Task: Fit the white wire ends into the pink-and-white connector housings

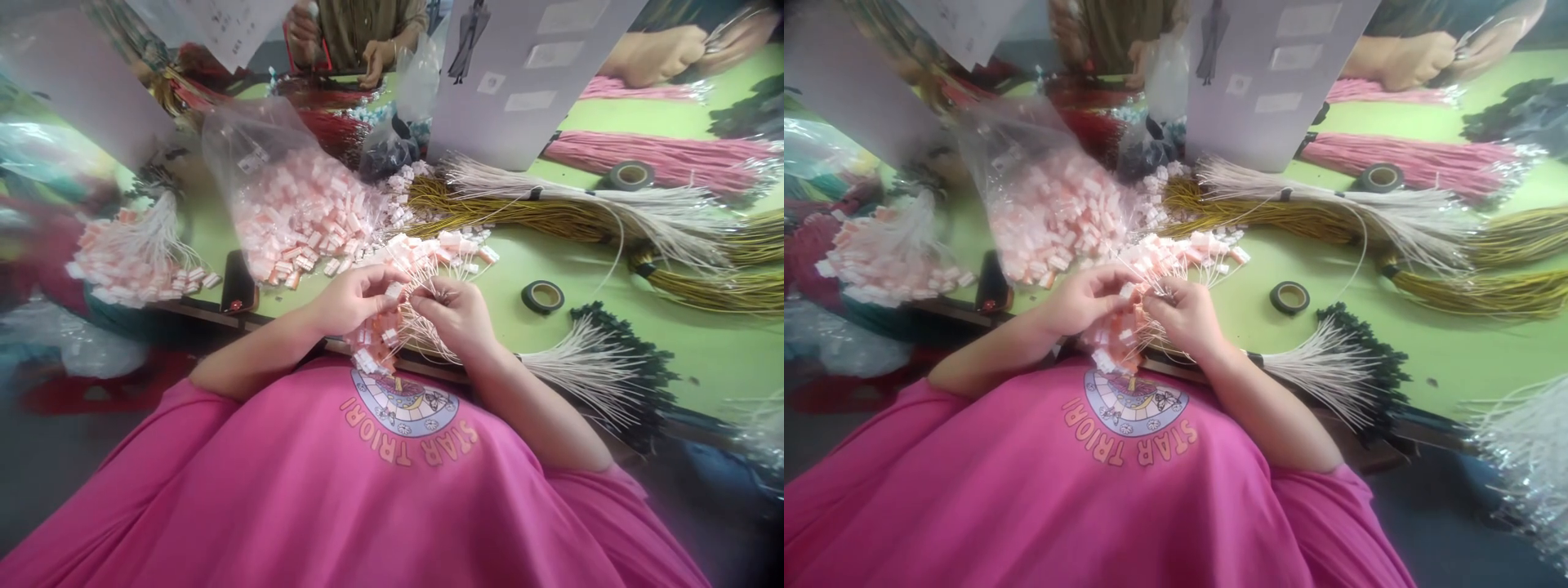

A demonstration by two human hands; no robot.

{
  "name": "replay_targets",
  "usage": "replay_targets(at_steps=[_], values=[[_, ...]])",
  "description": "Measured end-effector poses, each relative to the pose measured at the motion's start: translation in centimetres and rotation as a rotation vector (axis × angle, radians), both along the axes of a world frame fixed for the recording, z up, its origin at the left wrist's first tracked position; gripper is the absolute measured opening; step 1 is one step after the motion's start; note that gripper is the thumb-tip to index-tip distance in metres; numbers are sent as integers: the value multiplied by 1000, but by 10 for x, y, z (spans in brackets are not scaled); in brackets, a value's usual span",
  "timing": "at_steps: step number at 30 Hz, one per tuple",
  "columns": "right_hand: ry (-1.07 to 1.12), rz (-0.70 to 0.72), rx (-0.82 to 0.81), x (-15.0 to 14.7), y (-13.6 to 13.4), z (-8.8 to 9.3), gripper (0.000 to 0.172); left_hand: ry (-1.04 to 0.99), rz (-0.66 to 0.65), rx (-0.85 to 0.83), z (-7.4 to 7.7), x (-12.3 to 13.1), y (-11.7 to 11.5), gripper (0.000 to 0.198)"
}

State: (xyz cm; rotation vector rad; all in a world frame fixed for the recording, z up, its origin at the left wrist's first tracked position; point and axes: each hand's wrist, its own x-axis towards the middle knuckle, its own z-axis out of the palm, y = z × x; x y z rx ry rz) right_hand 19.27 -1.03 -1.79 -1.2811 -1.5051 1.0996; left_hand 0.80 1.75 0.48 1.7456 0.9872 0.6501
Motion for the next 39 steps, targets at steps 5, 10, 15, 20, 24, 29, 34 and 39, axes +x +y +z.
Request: replay_targets(at_steps=[5, 10, 15, 20, 24, 29, 34, 39], values=[[-64, 16, 40, 0, 0, -1, 14, 77, 6, 110, -2, -2, 1, 24], [-42, 48, 12, 0, 2, -4, 13, 218, -1, 247, 5, 0, -4, 25], [-12, 68, -20, 3, 4, -5, 18, 224, 23, 318, 10, -1, -5, 23], [-47, 33, 6, 0, 2, -5, 18, 216, 48, 232, 3, 2, -6, 25], [-119, -10, 41, -3, -1, -8, 17, 152, 41, 176, -4, 6, -6, 25], [-138, 34, 81, 0, -2, -8, 20, 175, 30, 297, -2, 3, -12, 22], [-166, 146, 124, 4, 0, -7, 20, 278, -51, 477, 11, -14, -14, 21], [-109, 50, 318, 5, 3, -9, 11, 501, 160, 489, -5, -57, 21, 24]])
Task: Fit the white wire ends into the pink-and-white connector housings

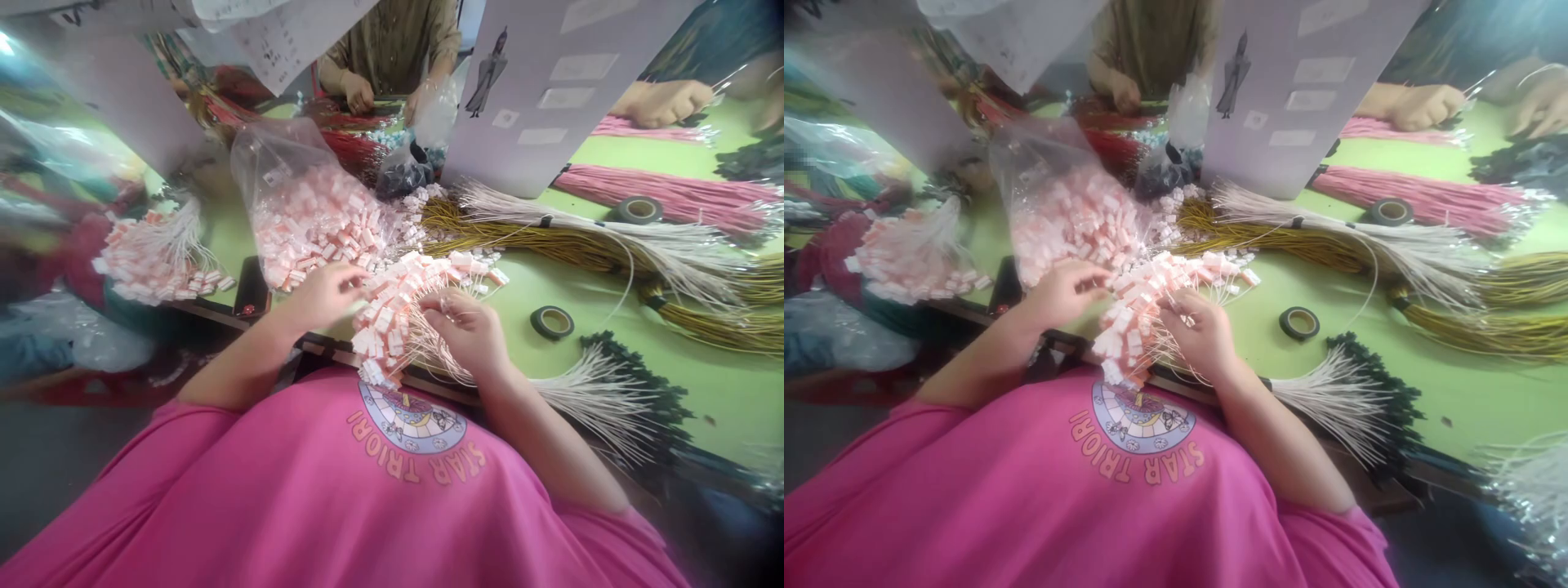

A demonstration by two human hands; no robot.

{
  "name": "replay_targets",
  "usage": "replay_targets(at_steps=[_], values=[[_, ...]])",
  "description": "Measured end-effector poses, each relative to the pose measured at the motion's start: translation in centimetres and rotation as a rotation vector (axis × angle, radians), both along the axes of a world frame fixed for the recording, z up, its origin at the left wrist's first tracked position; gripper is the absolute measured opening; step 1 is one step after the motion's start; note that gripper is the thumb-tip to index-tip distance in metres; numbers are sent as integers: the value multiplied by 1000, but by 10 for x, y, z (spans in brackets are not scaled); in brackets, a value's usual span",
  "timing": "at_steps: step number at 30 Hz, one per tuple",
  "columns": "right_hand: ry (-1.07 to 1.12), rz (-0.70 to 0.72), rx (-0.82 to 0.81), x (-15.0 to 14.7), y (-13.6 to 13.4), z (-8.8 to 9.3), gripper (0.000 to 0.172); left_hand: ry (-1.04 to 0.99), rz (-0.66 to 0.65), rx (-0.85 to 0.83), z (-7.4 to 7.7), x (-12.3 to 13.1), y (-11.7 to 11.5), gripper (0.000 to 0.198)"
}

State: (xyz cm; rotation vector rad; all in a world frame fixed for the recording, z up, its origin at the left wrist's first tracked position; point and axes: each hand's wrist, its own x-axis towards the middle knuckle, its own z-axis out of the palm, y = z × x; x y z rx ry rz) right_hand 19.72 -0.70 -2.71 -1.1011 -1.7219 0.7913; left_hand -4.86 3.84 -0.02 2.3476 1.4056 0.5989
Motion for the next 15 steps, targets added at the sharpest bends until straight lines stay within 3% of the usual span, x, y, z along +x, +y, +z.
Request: replay_targets(at_steps=[3, 6, 8, 12, 15], values=[[46, -98, -29, -3, -2, -5, 8, 172, 229, 20, -26, -20, 27, 22], [70, -176, -96, -6, -6, -9, 24, 319, 213, -60, -47, -25, 40, 27], [76, -188, -92, -8, -9, -10, 27, 335, 177, -79, -53, -23, 40, 28], [46, -172, -18, -9, -12, -6, 13, 111, 207, -95, -42, -18, 30, 26], [6, -182, -12, -8, -12, -2, 12, -244, 197, -276, -24, -12, 18, 23]])
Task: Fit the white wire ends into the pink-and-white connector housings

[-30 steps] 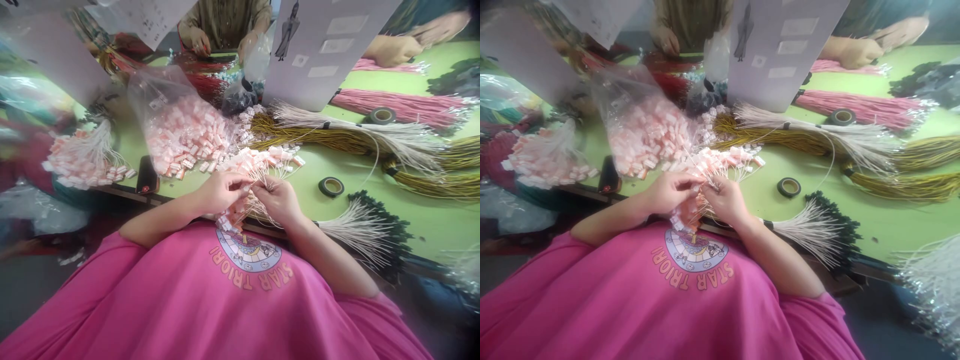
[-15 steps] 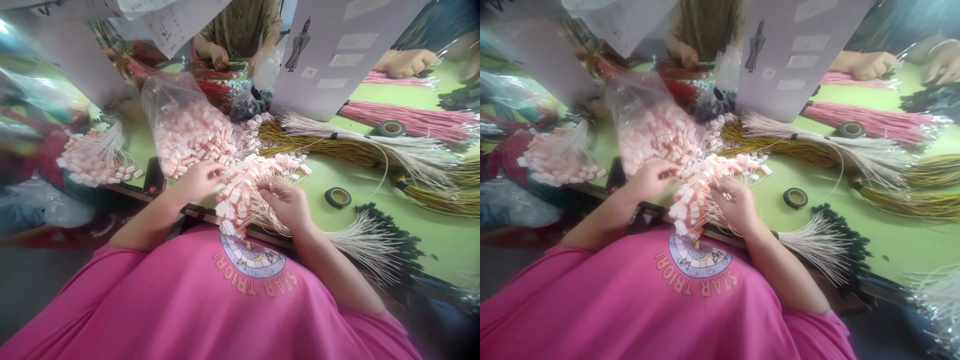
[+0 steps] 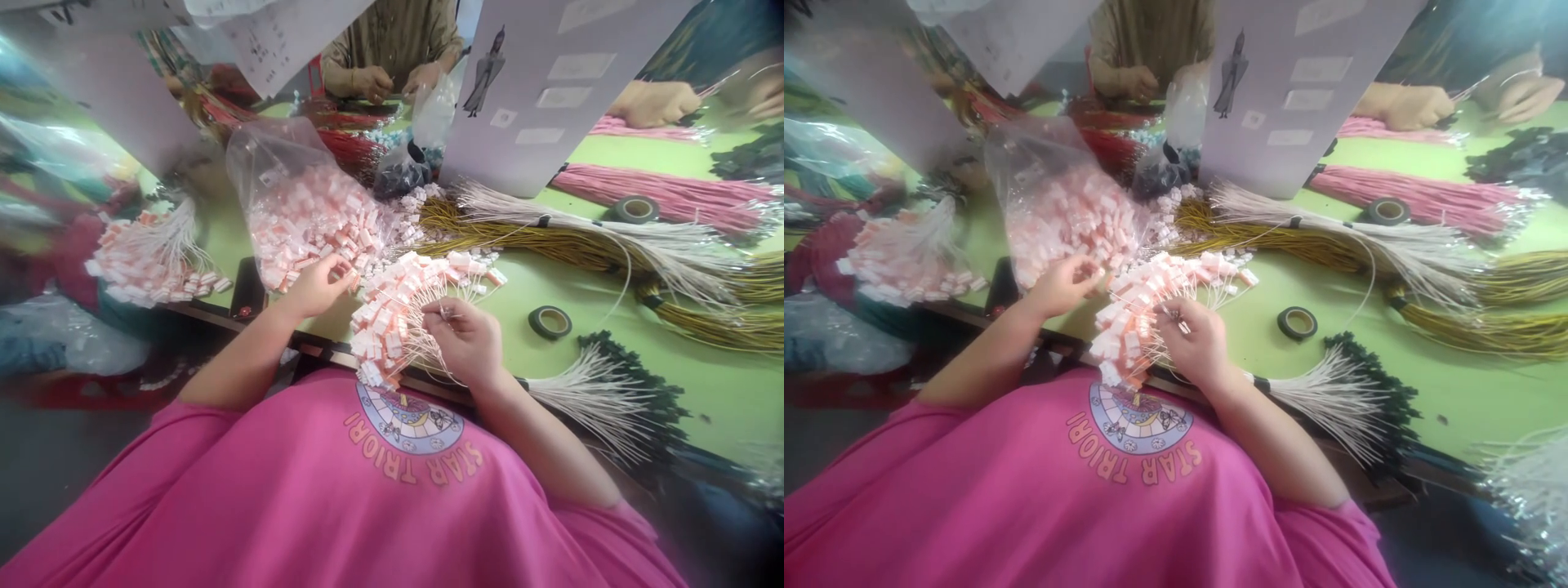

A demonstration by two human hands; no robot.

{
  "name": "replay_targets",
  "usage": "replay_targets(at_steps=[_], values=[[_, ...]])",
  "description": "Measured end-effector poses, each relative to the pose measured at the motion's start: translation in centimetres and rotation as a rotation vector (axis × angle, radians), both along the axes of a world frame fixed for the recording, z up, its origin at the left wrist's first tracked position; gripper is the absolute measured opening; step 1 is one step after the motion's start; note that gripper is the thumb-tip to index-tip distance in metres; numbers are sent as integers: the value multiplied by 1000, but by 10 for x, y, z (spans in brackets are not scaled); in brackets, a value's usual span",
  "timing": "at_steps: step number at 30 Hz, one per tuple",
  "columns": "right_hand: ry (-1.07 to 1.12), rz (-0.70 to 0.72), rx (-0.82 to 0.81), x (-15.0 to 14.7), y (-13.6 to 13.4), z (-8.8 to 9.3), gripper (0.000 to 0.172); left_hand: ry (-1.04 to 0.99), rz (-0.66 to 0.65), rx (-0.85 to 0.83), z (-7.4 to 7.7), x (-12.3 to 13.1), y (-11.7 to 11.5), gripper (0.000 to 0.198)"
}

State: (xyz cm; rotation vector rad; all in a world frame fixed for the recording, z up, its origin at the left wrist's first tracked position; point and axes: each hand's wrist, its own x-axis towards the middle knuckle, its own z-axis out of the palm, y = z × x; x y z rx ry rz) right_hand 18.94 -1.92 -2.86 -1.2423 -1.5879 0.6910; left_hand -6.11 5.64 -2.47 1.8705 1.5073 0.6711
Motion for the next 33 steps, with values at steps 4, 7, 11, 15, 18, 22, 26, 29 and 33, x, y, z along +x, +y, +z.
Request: replay_targets(at_steps=[4, 7, 11, 15, 18, 22, 26, 29, 33], values=[[-28, 3, 5, 3, -1, 6, 14, -437, -141, -168, 21, 14, -18, 23], [-86, 53, 117, 5, -3, 11, 13, -593, -249, -122, 31, 24, -30, 9], [-158, 177, 269, 4, -4, 14, 10, -566, -266, -111, 39, 33, -42, 12], [-246, 144, 365, 3, -2, 14, 13, -619, -246, -199, 41, 35, -48, 39], [-289, 92, 330, 2, -1, 14, 15, -636, -226, -243, 38, 35, -51, 32], [-283, 89, 223, 2, -1, 14, 14, -613, -174, -237, 35, 33, -51, 22], [-234, 96, 141, 3, 0, 14, 14, -800, -153, -188, 33, 33, -51, 22], [-214, 128, 121, 3, 1, 12, 13, -919, -195, -168, 34, 37, -52, 32], [-216, 205, 142, 2, 3, 10, 14, -707, -176, -124, 40, 44, -58, 27]])
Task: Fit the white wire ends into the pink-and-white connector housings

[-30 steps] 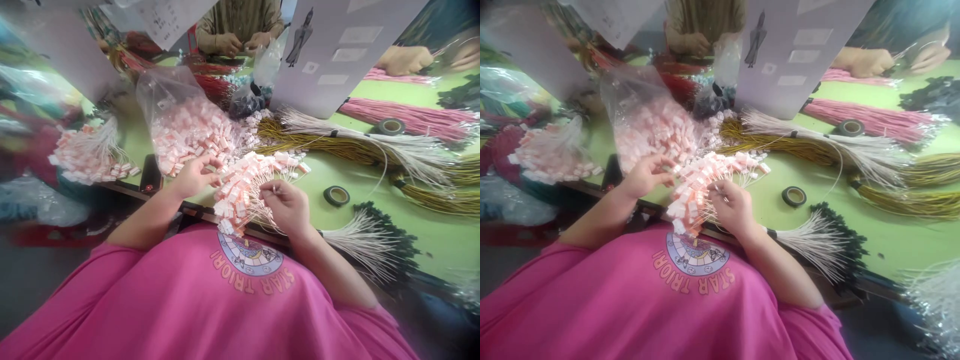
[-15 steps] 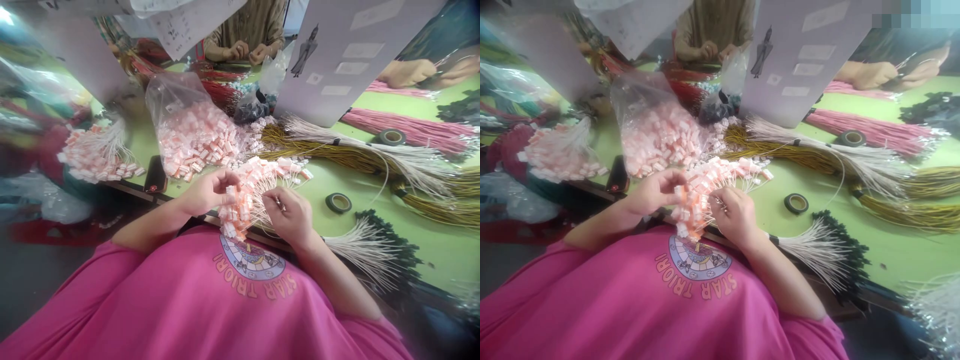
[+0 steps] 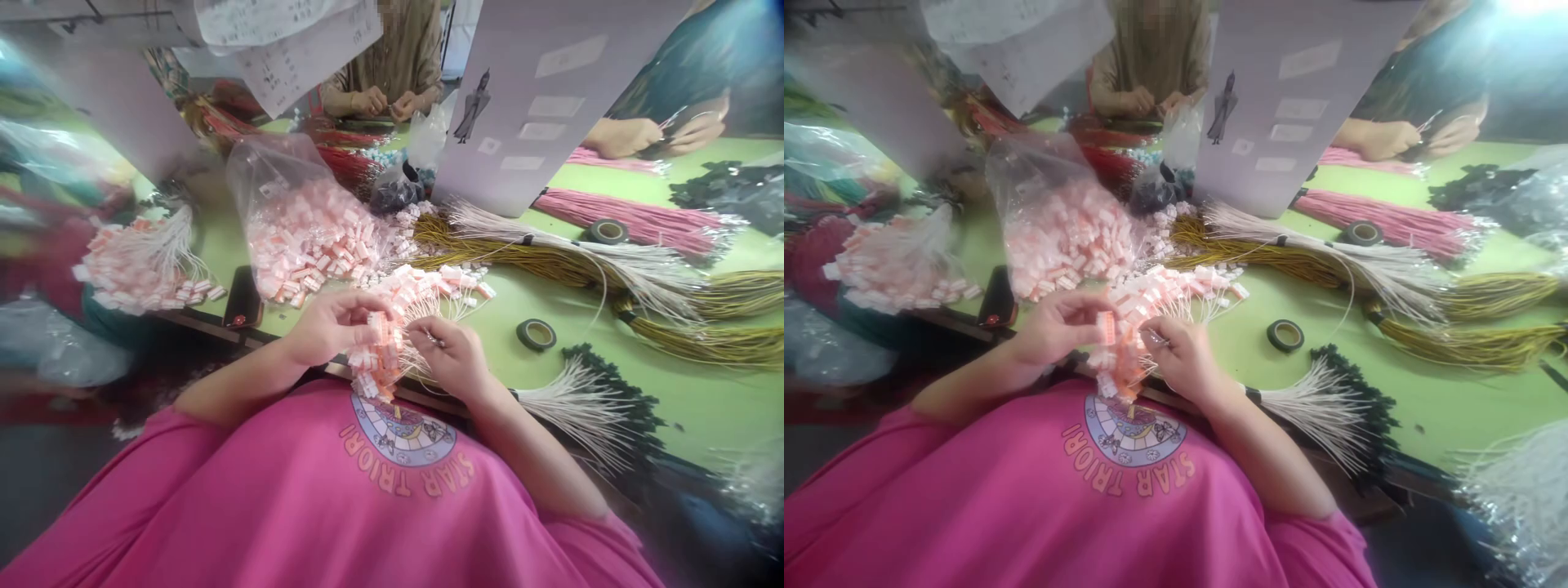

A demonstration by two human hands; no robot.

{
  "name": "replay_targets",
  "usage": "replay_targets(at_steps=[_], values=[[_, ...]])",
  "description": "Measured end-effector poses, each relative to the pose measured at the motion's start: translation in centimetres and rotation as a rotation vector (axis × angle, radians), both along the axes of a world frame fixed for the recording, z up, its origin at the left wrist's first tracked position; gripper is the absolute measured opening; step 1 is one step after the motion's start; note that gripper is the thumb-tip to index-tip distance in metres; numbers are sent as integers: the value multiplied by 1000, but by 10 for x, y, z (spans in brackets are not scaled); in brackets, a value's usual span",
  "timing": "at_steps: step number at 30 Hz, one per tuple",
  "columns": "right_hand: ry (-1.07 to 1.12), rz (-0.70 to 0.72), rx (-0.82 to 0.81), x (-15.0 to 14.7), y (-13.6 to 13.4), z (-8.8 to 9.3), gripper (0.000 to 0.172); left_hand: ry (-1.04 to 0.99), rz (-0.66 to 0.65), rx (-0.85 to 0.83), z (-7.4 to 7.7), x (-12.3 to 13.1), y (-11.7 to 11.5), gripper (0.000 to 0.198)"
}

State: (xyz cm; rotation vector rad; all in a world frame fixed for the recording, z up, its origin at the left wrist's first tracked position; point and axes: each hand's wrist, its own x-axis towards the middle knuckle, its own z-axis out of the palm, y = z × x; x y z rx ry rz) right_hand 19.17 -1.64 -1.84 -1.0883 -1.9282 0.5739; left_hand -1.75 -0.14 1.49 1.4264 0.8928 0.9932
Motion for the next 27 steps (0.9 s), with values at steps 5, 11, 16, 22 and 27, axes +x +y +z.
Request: replay_targets(at_steps=[5, 11, 16, 22, 27], values=[[129, -101, 119, 2, 3, 1, 21, 234, 244, 154, 5, 1, 2, 22], [142, -132, 268, 0, 2, -3, 25, 396, 336, 175, 3, 0, 15, 21], [2, -89, 357, -4, 0, -8, 35, 295, 147, 170, 2, 13, 1, 25], [-185, 8, 325, -5, 1, -16, 36, 202, -60, 117, 2, 17, -2, 21], [-92, -35, 260, -4, 0, -11, 16, 64, -61, 42, 0, 8, 8, 18]])
